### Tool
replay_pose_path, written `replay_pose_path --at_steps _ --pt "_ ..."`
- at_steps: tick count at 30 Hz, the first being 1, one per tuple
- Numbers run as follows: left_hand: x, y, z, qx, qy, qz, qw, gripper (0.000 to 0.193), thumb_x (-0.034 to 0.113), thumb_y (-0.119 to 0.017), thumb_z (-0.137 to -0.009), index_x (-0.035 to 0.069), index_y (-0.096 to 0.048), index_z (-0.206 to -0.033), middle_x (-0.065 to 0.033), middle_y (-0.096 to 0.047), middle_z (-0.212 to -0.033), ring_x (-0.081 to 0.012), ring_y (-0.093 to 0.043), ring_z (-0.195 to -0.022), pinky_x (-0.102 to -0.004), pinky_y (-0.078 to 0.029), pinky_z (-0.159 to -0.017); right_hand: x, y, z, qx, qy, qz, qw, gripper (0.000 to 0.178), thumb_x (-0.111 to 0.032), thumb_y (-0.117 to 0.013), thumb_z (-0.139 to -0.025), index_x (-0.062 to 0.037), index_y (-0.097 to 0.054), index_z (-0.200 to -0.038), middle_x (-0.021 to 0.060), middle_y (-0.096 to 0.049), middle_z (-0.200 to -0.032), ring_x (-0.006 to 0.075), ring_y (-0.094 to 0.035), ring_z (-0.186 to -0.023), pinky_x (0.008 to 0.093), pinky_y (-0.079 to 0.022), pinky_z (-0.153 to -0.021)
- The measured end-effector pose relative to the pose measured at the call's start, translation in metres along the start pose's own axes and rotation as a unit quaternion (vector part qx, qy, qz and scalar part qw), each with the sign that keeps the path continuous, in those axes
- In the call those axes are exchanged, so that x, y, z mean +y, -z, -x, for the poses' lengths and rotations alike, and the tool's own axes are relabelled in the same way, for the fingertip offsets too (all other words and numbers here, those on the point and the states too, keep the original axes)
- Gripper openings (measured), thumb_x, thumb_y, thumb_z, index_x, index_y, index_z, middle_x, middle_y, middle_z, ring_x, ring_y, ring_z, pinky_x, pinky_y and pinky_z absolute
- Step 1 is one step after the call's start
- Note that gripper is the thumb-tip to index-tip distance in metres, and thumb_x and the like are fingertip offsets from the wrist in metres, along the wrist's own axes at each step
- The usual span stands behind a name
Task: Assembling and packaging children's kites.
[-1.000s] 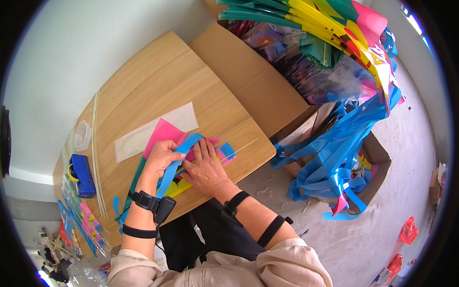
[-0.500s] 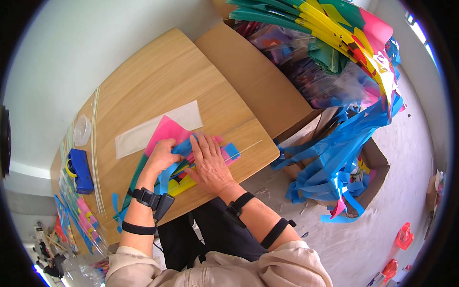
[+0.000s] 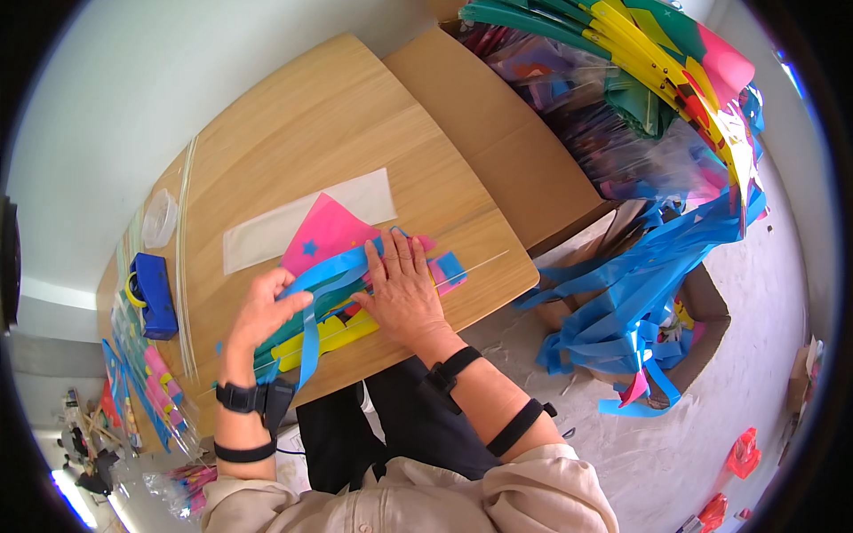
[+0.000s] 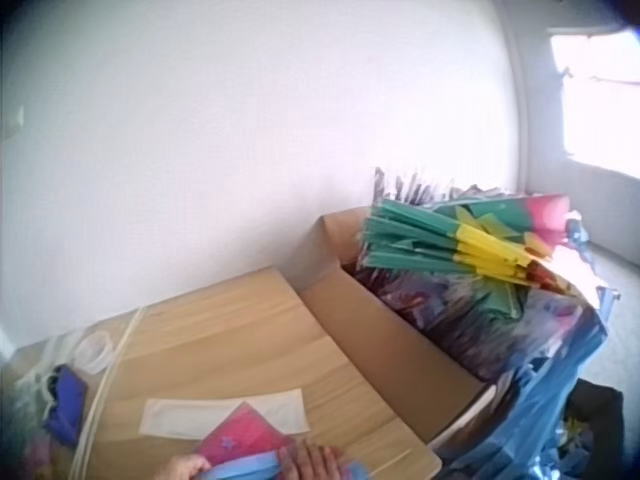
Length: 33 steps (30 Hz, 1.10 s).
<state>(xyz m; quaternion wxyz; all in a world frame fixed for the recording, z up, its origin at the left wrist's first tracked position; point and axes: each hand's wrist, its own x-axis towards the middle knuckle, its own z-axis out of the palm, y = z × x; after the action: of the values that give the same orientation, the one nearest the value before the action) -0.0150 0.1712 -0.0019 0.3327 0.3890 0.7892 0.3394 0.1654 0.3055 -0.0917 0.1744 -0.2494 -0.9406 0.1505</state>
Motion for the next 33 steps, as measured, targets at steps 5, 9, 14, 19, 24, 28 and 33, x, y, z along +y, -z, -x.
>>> replay_pose_path --at_steps 5,9,14,19,24,28,33 --pt "-0.023 -0.024 0.047 0.123 -0.018 -0.041 0.991 0.039 0.037 -0.067 -0.092 -0.001 -0.058 -0.086 -0.0108 -0.053 -0.062 -0.0208 -0.049 -0.056 -0.035 -0.042 -0.054 -0.001 0.0 0.001 -0.009 0.007 0.006 1.0 0.071 -0.049 -0.053 -0.093 -0.0038 -0.039 -0.145 0.0253 -0.029 -0.152 0.0375 -0.021 -0.145 0.051 -0.012 -0.119" --pt "-0.043 -0.042 0.055 0.2 0.034 -0.072 0.977 0.036 0.03 -0.073 -0.087 -0.002 -0.06 -0.097 -0.0093 -0.051 -0.06 -0.0189 -0.048 -0.053 -0.0353 -0.042 -0.052 -0.002 0.001 0.0 -0.013 0.007 0.006 1.0 0.069 -0.049 -0.053 -0.093 -0.0048 -0.04 -0.145 0.0249 -0.027 -0.153 0.0374 -0.02 -0.146 0.0508 -0.012 -0.119" --pt "-0.062 -0.052 0.053 0.184 -0.024 0.009 0.983 0.043 0.024 -0.082 -0.074 -0.002 -0.063 -0.102 -0.0119 -0.06 -0.069 -0.0178 -0.051 -0.056 -0.0343 -0.043 -0.054 -0.001 -0.002 0.0 -0.005 0.008 0.005 1.0 0.069 -0.049 -0.054 -0.093 -0.0057 -0.04 -0.145 0.0246 -0.027 -0.153 0.0375 -0.02 -0.146 0.0508 -0.012 -0.119" --pt "-0.045 -0.045 0.05 0.083 0.081 -0.09 0.989 0.022 0.011 -0.075 -0.072 -0.001 -0.063 -0.087 -0.0115 -0.063 -0.073 -0.0163 -0.054 -0.059 -0.0337 -0.045 -0.06 0.0 -0.003 0.001 -0.007 0.009 0.01 1.0 0.07 -0.049 -0.055 -0.092 -0.0057 -0.039 -0.145 0.0246 -0.027 -0.153 0.0376 -0.02 -0.146 0.0507 -0.012 -0.119" --pt "-0.047 -0.021 0.054 0.115 0.048 0.117 0.985 0.013 0.004 -0.067 -0.075 0.001 -0.059 -0.085 -0.0079 -0.063 -0.07 -0.0136 -0.054 -0.054 -0.0276 -0.043 -0.053 -0.002 -0.001 0.001 -0.004 0.009 0.015 1.0 0.07 -0.049 -0.055 -0.092 -0.0056 -0.04 -0.144 0.0249 -0.028 -0.153 0.038 -0.022 -0.145 0.0505 -0.012 -0.119" --pt "-0.047 0.013 0.055 0.011 0.108 0.256 0.961 0.022 0.0 -0.067 -0.078 0.005 -0.054 -0.095 -0.0062 -0.063 -0.071 -0.0071 -0.051 -0.048 -0.0217 -0.039 -0.043 -0.001 -0.002 0.0 -0.005 0.006 0.017 1.0 0.07 -0.049 -0.056 -0.092 -0.0056 -0.04 -0.144 0.025 -0.028 -0.153 0.0381 -0.022 -0.145 0.0504 -0.013 -0.119" --pt "-0.083 0.072 0.066 -0.02 0.084 0.329 0.94 0.029 0.001 -0.076 -0.074 0.006 -0.054 -0.093 -0.0039 -0.061 -0.072 -0.0043 -0.044 -0.047 -0.0182 -0.034 -0.041 -0.003 -0.001 -0.001 -0.004 0.008 0.023 1.0 0.07 -0.048 -0.056 -0.092 -0.0086 -0.037 -0.147 0.0241 -0.029 -0.153 0.0383 -0.023 -0.144 0.0507 -0.013 -0.119"
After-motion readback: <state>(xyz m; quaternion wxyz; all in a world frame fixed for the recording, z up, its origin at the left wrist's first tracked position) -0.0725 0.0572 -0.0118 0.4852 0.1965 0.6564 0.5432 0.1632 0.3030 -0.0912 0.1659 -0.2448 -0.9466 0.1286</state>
